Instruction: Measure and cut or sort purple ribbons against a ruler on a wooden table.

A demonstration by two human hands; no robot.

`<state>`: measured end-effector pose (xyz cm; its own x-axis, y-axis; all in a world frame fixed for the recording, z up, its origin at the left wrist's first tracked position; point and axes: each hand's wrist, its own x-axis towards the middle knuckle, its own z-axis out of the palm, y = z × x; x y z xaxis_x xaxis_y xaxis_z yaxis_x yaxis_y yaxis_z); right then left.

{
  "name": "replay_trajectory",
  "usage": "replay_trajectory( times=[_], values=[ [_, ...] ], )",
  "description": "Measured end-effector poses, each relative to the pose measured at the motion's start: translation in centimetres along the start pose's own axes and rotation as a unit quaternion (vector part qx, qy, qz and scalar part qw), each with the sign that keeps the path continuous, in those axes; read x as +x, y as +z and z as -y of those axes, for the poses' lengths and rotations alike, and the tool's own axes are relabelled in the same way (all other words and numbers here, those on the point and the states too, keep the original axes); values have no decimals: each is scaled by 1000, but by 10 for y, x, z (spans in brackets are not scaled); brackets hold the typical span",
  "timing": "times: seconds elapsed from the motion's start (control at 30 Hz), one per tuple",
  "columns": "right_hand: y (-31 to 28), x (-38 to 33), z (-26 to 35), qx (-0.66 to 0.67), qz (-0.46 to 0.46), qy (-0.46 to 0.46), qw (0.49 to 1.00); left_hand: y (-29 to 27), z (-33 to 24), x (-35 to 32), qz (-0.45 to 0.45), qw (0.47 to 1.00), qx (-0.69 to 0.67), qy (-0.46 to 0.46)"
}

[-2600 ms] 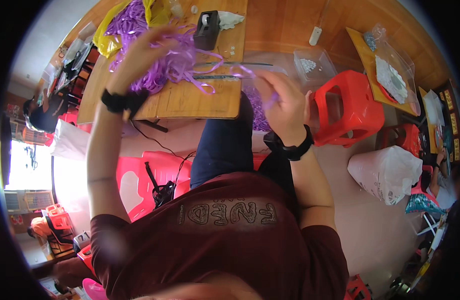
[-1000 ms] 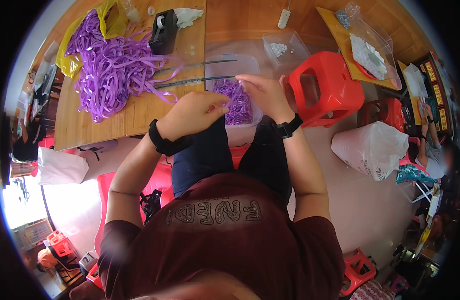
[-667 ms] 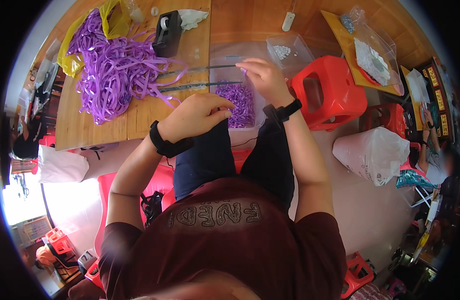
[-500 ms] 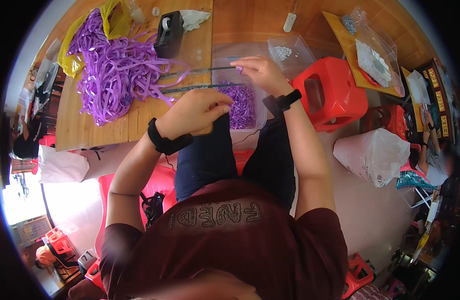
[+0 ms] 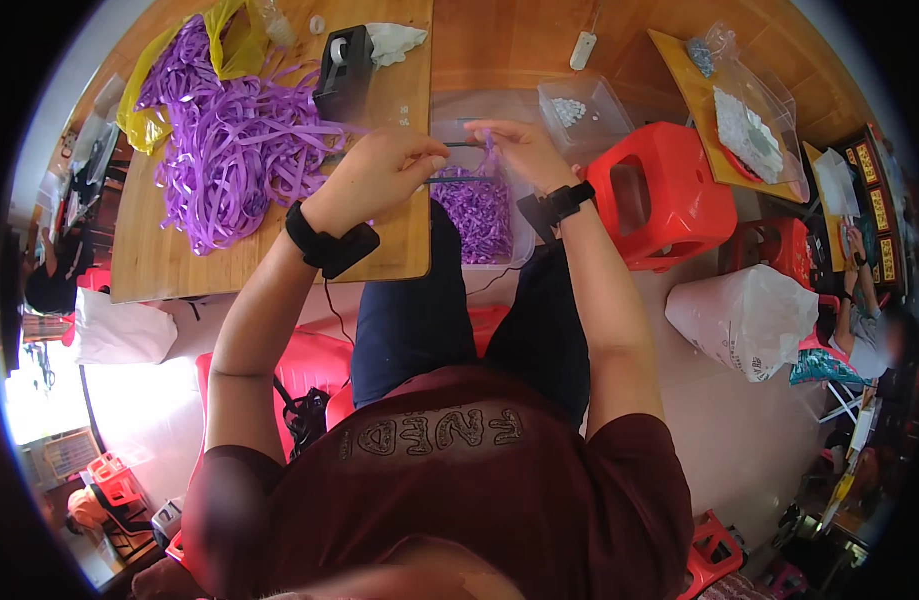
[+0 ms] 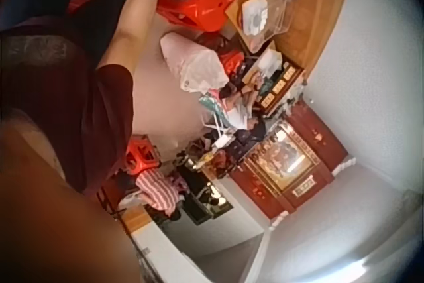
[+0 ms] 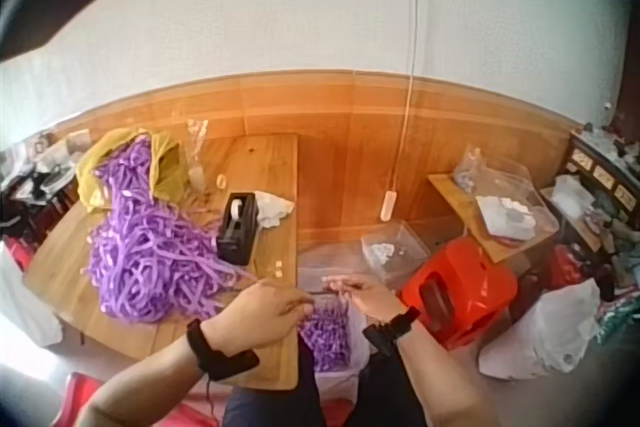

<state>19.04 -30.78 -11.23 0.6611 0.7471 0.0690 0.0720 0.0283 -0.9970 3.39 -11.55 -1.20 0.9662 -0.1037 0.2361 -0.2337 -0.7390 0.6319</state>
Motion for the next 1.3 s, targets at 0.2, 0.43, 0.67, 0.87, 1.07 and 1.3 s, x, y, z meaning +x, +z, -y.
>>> replay_trajectory(
  times=[0.2,0.43,0.67,0.87,1.07,1.3],
  values=[
    [5,9,-20,-91,58,-75,991,17,22,13,-14,994,70,87],
    [31,-5,-2,-33,26,28,999,29,29,7,22,982,181,56],
    [46,-28,-58,49,22,41,998,30,16,7,26,982,182,34],
    [54,-36,-49,70,9,37,997,29,17,2,18,985,161,52],
    [64,-79,-111,40,-27,274,961,31,15,3,27,986,160,45],
    [76,-155,-162,-9,15,374,927,32,16,7,69,983,168,14]
  ],
)
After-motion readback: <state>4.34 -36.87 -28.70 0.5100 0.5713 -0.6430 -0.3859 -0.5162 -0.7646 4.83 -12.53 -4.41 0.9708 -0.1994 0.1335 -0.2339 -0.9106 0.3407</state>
